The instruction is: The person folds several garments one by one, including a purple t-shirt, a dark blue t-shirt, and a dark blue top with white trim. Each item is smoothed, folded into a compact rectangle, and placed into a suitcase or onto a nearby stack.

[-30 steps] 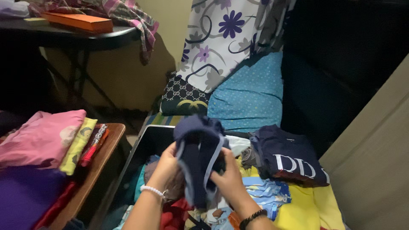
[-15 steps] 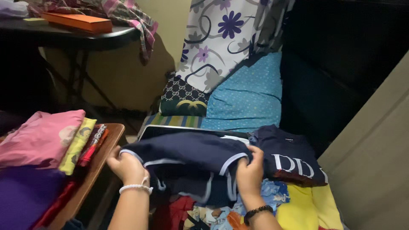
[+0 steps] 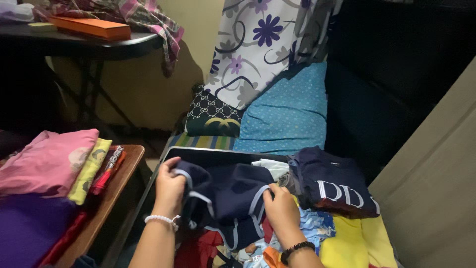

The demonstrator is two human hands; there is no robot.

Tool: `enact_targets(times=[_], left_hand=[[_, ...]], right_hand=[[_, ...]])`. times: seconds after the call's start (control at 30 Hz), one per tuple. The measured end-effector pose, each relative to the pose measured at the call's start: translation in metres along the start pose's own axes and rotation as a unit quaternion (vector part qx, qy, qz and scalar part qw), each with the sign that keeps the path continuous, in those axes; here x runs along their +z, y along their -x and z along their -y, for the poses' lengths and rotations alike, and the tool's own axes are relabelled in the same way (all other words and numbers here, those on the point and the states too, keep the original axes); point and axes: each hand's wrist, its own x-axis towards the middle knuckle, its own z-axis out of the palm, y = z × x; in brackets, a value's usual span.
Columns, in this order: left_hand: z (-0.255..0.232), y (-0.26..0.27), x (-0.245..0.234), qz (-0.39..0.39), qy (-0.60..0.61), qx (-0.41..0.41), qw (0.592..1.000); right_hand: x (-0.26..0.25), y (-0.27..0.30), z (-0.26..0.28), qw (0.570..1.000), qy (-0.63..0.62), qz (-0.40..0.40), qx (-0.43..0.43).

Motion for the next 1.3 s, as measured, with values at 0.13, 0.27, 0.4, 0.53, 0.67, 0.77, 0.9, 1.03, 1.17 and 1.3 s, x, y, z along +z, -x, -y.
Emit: enact_targets(times=[0.13, 0.27, 0.4, 0.53, 0.67, 0.77, 0.9, 1.03, 1.17, 1.3], left_hand=[[0.017, -0.002, -0.004, 0.070, -0.210, -0.099, 0.970], [0.039, -0.002, -0.009, 0.038, -0.426, -0.071, 0.901], [0.049, 0.000, 0.001, 0.013, -0.266, -0.018, 0.964], [0.051, 0.007, 0.005, 0.046, -0.265, -0.126, 0.955], [0.064, 0.009, -0.001, 0.113, -0.362, -0.117, 0.918], [0.063, -0.013, -0.008, 0.056, -0.321, -0.019, 0.945], [0.011, -0.061, -0.022, 0.052, -0.216, 0.048, 0.974], [-0.088, -0.068, -0.048, 0.028, -0.047, 0.092, 0.994], [-0.185, -0.036, -0.053, 0.020, 0.112, 0.030, 0.993], [-0.241, -0.003, -0.034, 0.137, 0.110, 0.011, 0.984]], right_hand=[[0.001, -0.001, -0.001, 0.997, 0.008, 0.010, 0.080], [0.003, 0.000, -0.004, 0.999, 0.000, -0.015, 0.036], [0.009, 0.001, -0.016, 0.999, 0.031, -0.024, 0.007], [0.019, -0.001, -0.021, 0.998, -0.007, 0.019, 0.055], [0.019, 0.002, -0.026, 0.996, -0.007, 0.020, 0.089], [0.013, 0.005, -0.020, 0.996, -0.037, -0.007, 0.080], [-0.010, -0.003, -0.009, 0.980, -0.165, -0.113, 0.014], [-0.067, -0.033, -0.007, 0.949, -0.188, -0.255, 0.000], [-0.146, -0.061, 0.006, 0.930, -0.292, -0.225, -0.001], [-0.208, -0.060, 0.038, 0.867, -0.487, -0.007, 0.102]])
